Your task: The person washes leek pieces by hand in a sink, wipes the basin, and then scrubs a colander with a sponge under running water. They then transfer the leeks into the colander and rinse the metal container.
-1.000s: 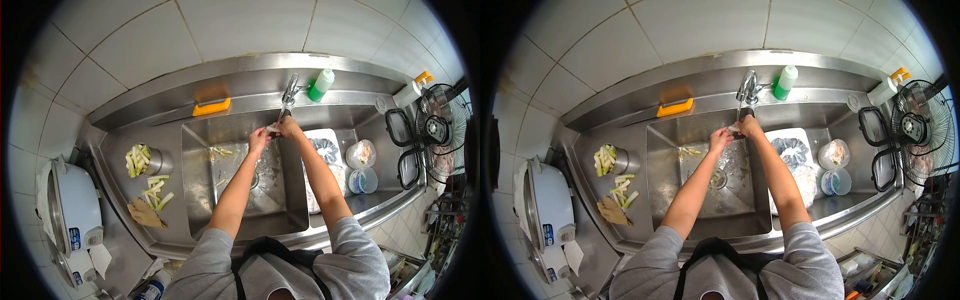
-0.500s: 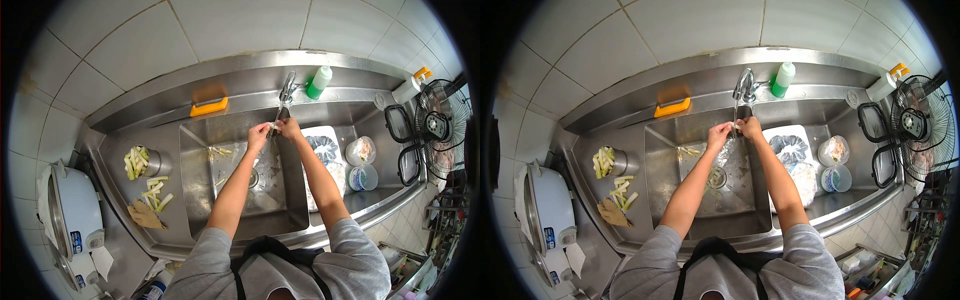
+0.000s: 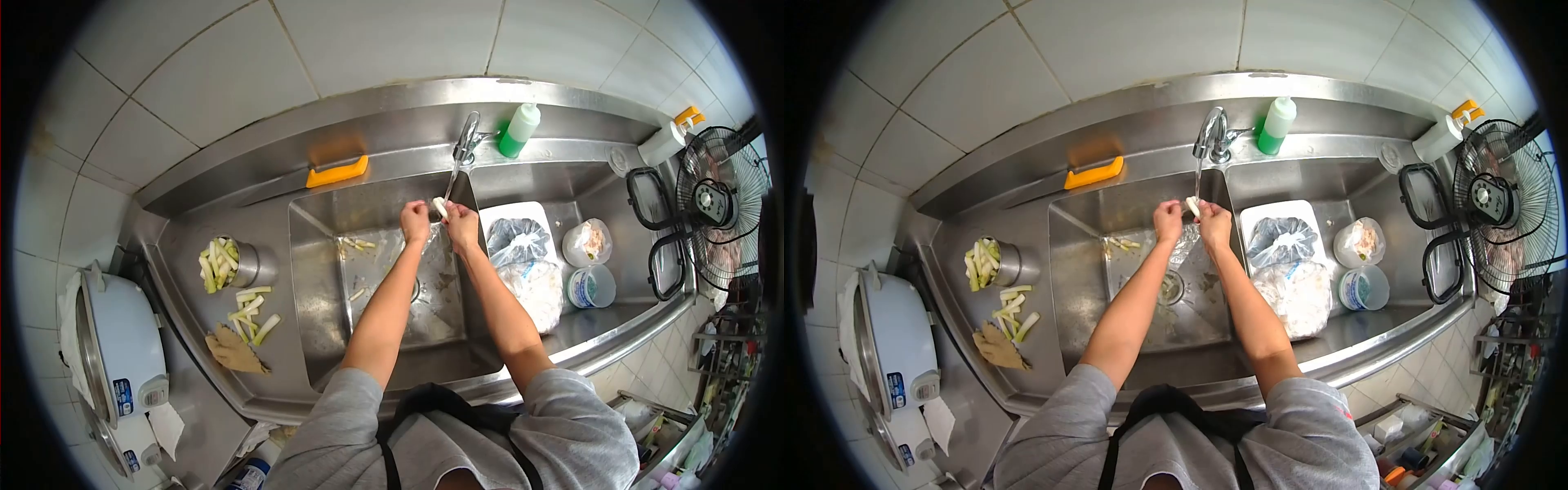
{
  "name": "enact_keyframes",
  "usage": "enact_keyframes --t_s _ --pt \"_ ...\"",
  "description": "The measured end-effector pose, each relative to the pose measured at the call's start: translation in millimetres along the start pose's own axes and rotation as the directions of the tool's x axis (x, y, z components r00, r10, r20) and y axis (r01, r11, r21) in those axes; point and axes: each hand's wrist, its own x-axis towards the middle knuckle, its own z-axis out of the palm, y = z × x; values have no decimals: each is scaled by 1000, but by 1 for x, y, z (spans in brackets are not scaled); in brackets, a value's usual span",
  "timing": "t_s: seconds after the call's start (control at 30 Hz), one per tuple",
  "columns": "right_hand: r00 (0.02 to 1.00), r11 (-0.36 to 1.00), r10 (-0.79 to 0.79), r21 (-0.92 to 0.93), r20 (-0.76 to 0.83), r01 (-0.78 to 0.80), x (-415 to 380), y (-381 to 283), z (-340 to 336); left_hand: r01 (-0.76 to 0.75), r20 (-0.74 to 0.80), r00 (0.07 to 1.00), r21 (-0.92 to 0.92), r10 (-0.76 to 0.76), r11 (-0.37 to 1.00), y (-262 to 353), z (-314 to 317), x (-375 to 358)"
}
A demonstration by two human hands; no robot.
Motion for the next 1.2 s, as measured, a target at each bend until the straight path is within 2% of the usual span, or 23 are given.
enact_keyframes --t_s 0.07,0.17,0.2,0.27,0.33,0.4,0.5,0.57,0.6,0.63,0.67,0.7,0.73,0.77,0.8,0.83,0.9,0.93,1.0,1.07,1.13,1.17,1.2 --pt "999 999 -31 -42 8 31 3 0 -4 305 -32 952 2 -305 952 -21 -5 0" --pt "982 940 -189 -286 15 185 9 -7 -7 301 87 953 -144 -291 943 0 -9 -11" --pt "982 941 -187 -284 16 184 8 -7 -6 297 139 952 -216 -272 930 5 -7 -13" --pt "905 799 -424 -452 46 397 4 -7 -9 307 239 939 -271 -246 912 16 -4 -10" --pt "931 830 -358 -435 64 349 -5 -14 -11 387 324 902 -311 -286 868 18 0 -7" --pt "884 715 -447 -537 141 447 -5 -14 -13 426 350 881 -295 -318 855 18 -2 -3" --pt "871 705 -467 -531 153 471 -4 -11 -16 416 386 856 -120 -344 902 8 -4 0" --pt "872 709 -467 -528 145 467 -3 -12 -16 446 185 890 -158 -417 881 -7 -4 3" --pt "873 711 -467 -526 142 466 -1 -13 -16 447 186 889 -159 -418 880 -23 -6 7" --pt "874 712 -465 -526 144 465 -1 -14 -15 387 266 864 189 -426 903 -38 -10 10" --pt "878 709 -451 -533 161 461 2 -16 -13 252 334 824 507 -457 824 -52 -11 12" --pt "883 707 -435 -540 177 457 4 -17 -12 525 309 629 509 -714 682 -21 -14 7" --pt "884 709 -432 -540 176 454 5 -20 -10 525 308 627 512 -716 680 -7 -14 5" --pt "912 697 -352 -592 212 406 5 -24 -6 772 446 486 185 -752 608 1 -12 4" --pt "934 677 -264 -643 242 358 4 -26 -3 919 603 371 -128 -706 373 5 -10 3" --pt "928 702 -308 -609 210 371 6 -20 2 921 602 365 -126 -710 368 9 -5 3" --pt "910 666 -293 -621 293 414 6 -14 4 877 709 481 -378 -516 298 16 10 12" --pt "885 629 -278 -625 373 461 7 -8 4 877 708 480 -382 -518 291 1 20 18" --pt "894 590 -246 -675 373 444 9 -7 0 819 604 574 -444 -554 364 -28 36 25" --pt "923 640 -212 -669 320 379 2 -28 -10 809 510 569 -488 -645 328 -17 37 21" --pt "922 686 -279 -617 268 386 7 -40 -10 622 383 763 -213 -521 754 -44 48 23" --pt "930 740 -278 -564 240 366 13 -39 -8 742 573 600 -137 -558 656 -58 49 23" --pt "938 789 -276 -506 212 347 17 -45 -4 751 570 594 -141 -568 645 -53 48 18"
